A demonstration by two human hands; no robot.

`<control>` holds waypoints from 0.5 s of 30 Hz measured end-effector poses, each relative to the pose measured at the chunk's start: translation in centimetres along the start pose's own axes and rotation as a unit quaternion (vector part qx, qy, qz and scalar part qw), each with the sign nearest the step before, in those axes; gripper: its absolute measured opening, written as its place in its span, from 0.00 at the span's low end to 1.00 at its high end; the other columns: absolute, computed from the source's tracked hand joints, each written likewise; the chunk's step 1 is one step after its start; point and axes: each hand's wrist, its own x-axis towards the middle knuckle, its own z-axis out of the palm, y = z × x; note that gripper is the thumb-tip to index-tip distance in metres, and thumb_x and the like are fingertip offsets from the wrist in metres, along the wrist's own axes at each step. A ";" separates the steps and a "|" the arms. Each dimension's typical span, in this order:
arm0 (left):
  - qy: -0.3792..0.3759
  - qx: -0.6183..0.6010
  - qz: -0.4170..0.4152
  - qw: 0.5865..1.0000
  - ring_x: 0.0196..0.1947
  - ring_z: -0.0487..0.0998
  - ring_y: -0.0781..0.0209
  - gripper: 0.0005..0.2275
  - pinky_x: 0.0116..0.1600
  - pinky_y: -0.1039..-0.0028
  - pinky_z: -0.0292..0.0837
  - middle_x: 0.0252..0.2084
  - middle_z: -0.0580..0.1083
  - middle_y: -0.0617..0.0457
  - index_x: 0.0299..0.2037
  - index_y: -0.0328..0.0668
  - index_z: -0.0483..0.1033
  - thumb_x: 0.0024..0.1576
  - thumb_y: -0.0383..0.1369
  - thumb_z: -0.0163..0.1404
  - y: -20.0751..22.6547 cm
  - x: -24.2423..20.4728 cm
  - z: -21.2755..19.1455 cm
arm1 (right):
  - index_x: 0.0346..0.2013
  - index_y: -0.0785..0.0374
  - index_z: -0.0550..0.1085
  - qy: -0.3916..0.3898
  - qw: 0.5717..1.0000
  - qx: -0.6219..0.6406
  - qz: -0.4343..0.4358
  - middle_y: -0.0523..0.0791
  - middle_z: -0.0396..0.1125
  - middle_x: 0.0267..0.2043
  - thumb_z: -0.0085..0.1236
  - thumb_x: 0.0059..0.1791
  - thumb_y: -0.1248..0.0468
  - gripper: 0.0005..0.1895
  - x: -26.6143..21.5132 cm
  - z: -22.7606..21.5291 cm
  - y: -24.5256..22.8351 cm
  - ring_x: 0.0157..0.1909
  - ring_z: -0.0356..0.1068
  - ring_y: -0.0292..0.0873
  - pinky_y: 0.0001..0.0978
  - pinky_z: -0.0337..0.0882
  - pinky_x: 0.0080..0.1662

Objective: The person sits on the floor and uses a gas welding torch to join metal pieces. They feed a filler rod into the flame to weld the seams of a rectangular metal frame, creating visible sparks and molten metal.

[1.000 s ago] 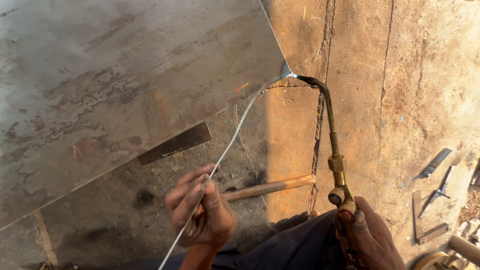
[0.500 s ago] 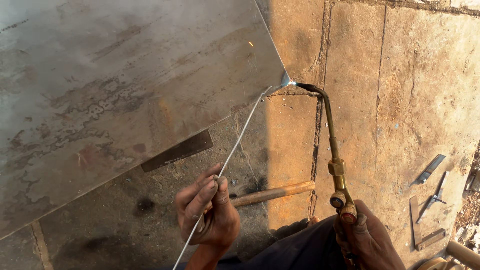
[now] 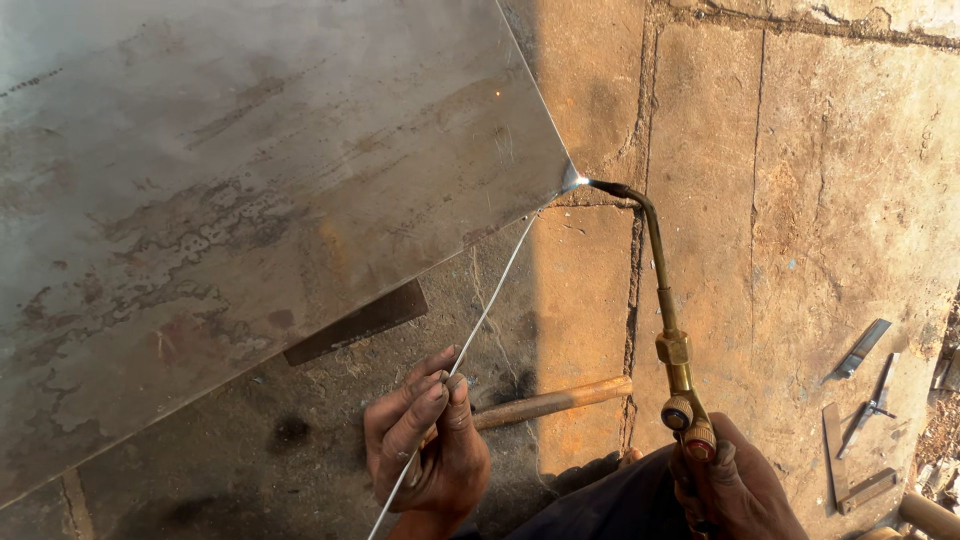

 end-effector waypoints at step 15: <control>0.008 0.017 -0.010 1.000 0.55 0.82 0.54 0.12 0.61 0.66 0.87 0.51 0.71 0.49 0.54 0.43 0.73 0.63 0.20 0.54 -0.2 0.0 -0.3 | 0.46 0.66 0.67 -0.015 0.998 -0.002 -0.056 0.44 0.60 0.21 0.41 0.45 0.33 0.38 1.2 -1.3 2.1 0.16 0.59 0.39 0.33 0.60 0.19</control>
